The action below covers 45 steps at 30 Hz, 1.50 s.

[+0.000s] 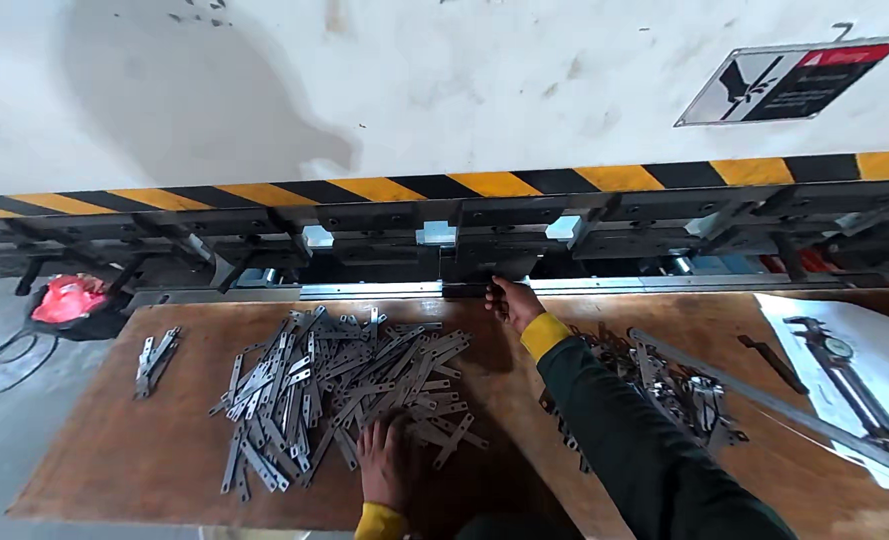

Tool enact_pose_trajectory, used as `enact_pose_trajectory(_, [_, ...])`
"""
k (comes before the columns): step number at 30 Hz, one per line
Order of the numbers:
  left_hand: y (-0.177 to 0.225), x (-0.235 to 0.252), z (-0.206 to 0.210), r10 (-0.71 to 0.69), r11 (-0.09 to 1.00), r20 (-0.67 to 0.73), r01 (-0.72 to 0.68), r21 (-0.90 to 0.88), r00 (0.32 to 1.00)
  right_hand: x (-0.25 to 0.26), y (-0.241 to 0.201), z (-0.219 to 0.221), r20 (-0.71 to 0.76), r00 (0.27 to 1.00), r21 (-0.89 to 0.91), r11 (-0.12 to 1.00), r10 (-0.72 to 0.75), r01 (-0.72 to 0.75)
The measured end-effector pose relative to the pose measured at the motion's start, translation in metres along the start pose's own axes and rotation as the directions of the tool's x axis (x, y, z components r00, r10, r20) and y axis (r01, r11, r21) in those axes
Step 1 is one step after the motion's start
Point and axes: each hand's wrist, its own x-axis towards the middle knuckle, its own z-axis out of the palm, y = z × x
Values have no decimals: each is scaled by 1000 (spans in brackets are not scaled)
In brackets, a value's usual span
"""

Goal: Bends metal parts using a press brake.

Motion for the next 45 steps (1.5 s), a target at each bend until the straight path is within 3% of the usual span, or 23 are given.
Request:
enact_pose_trajectory(3, [10, 53, -2, -30, 997, 204, 14, 77, 978, 0, -1, -1, -1, 1000, -8, 1000, 1, -1])
enact_pose_trajectory(6, [24, 110, 2, -93, 985, 528, 0, 173, 844, 1, -3, -1, 0, 1000, -27, 1000, 10, -10])
enact_pose_trajectory(9, [34, 150, 23, -70, 964, 679, -125, 234, 731, 1, -6, -2, 3, 1000, -40, 999, 23, -23])
enact_pose_trajectory(15, [54, 185, 54, -60, 914, 761, -271, 302, 646, 9, 0, -4, 21, 999, -36, 999, 25, -24])
enact_pose_trajectory(18, [63, 191, 54, -29, 876, 782, -361, 320, 623, 8, 0, -4, 23, 999, -28, 999, 24, -24])
enact_pose_trajectory(21, [71, 192, 50, 17, 843, 833, -455, 286, 554, 6, -1, -4, 29, 999, -28, 999, 36, -35])
enact_pose_trajectory(24, [68, 193, 52, 50, 830, 813, -477, 289, 580, 4, -1, 0, -5, 1000, -28, 999, 24, -24])
enact_pose_trajectory(27, [71, 190, 45, -16, 887, 766, -345, 308, 643, 5, -3, 2, -31, 999, -43, 999, 28, -30])
enact_pose_trajectory(29, [74, 187, 34, -129, 961, 772, -113, 251, 622, 7, -3, 1, -44, 998, -32, 998, 49, -50])
enact_pose_trajectory(31, [65, 174, 32, -164, 983, 770, 166, 76, 617, 8, 2, -2, -74, 996, -6, 999, 42, -43])
enact_pose_trajectory(35, [54, 130, 33, -175, 780, 740, 550, -299, 650, 6, 21, -22, -221, 975, 40, 999, -25, 35])
enact_pose_trajectory(37, [59, 110, 33, -192, 684, 741, 629, -370, 644, 2, 38, -40, -311, 945, 28, 993, -101, 115])
enact_pose_trajectory(40, [64, 90, 36, -173, 624, 749, 659, -419, 640, -31, 70, -72, -381, 917, 235, 947, -116, 217])
enact_pose_trajectory(43, [64, 84, 47, -159, 618, 773, 672, -408, 615, -68, 114, -93, -237, 966, 413, 888, -108, 201])
enact_pose_trajectory(45, [65, 84, 55, -146, 638, 770, 654, -406, 621, -89, 141, -91, -89, 994, 273, 958, -66, 89])
